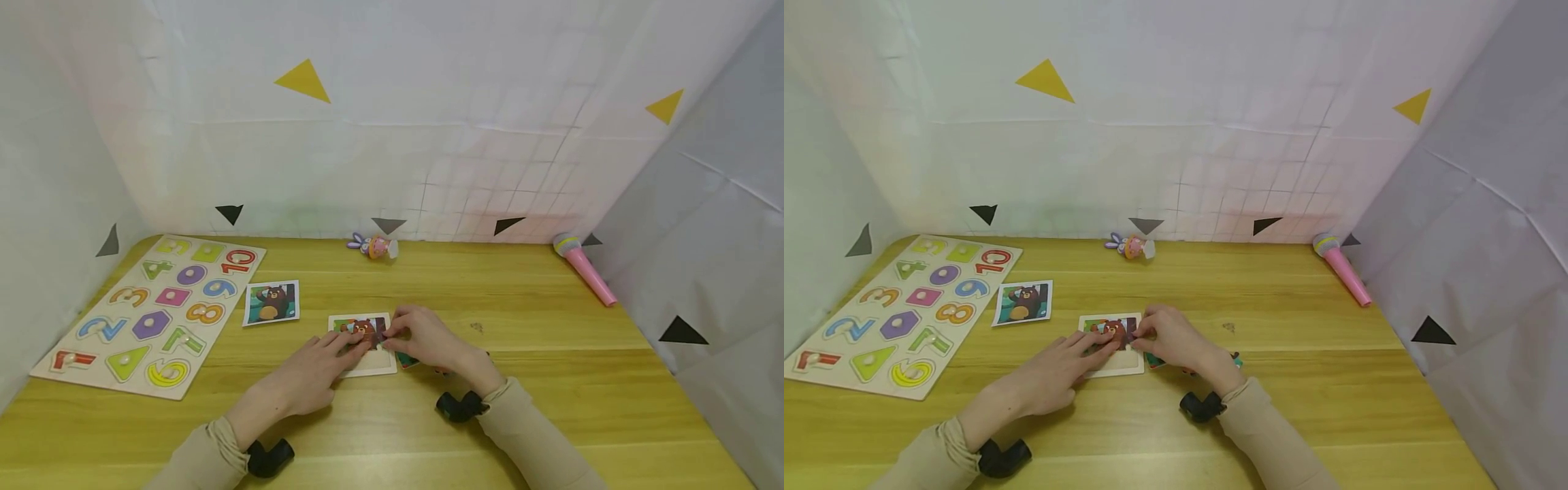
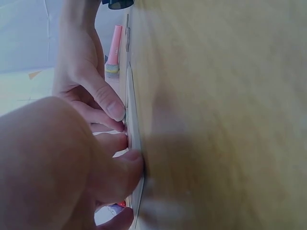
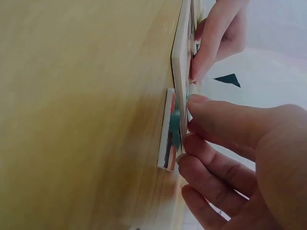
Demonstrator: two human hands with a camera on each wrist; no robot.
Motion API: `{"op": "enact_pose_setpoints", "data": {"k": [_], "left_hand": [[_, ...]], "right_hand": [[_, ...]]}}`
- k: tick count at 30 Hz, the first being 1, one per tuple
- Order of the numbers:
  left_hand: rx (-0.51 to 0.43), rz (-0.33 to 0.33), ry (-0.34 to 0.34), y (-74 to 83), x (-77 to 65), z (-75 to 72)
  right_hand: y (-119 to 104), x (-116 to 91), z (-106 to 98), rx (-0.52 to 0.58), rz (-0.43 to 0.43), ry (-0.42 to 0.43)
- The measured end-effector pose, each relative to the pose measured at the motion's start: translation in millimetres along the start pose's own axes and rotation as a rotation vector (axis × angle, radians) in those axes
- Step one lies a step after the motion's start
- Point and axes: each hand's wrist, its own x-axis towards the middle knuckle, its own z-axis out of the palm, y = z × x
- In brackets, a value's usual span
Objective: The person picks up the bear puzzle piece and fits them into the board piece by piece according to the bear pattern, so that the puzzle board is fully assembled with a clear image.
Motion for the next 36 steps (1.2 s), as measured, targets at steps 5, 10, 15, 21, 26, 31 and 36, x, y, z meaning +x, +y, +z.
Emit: {"op": "enact_pose_setpoints", "data": {"k": [5, 10, 15, 21, 26, 31, 36], "left_hand": [[-0.001, 0.000, 0.006, 0.2, -0.2, 0.3], [-0.015, 0.018, 0.011, 1.4, -1.4, -0.5], [-0.001, 0.024, 0.002, 4.6, -1.3, -2.6], [0.057, 0.008, -0.024, 8.9, 1.1, -5.1], [0.049, 0.011, -0.023, 8.7, 1.3, -5.0], [0.059, 0.019, -0.008, 9.9, 2.3, -4.5], [0.033, 0.004, -0.029, 10.3, 3.8, -5.6]], "right_hand": [[-2.5, -0.2, -1.8, -0.013, -0.005, -0.012], [-3.5, -0.4, -2.7, -0.037, -0.026, -0.016], [-2.8, -0.6, -2.5, -0.028, -0.029, -0.015], [-1.1, -1.4, -2.6, -0.028, -0.034, -0.019], [2.1, -1.5, -3.4, 0.009, -0.028, -0.032], [8.9, -8.8, -11.6, 0.054, -0.018, -0.065], [15.1, -21.3, -21.4, 0.084, 0.023, -0.092]]}}
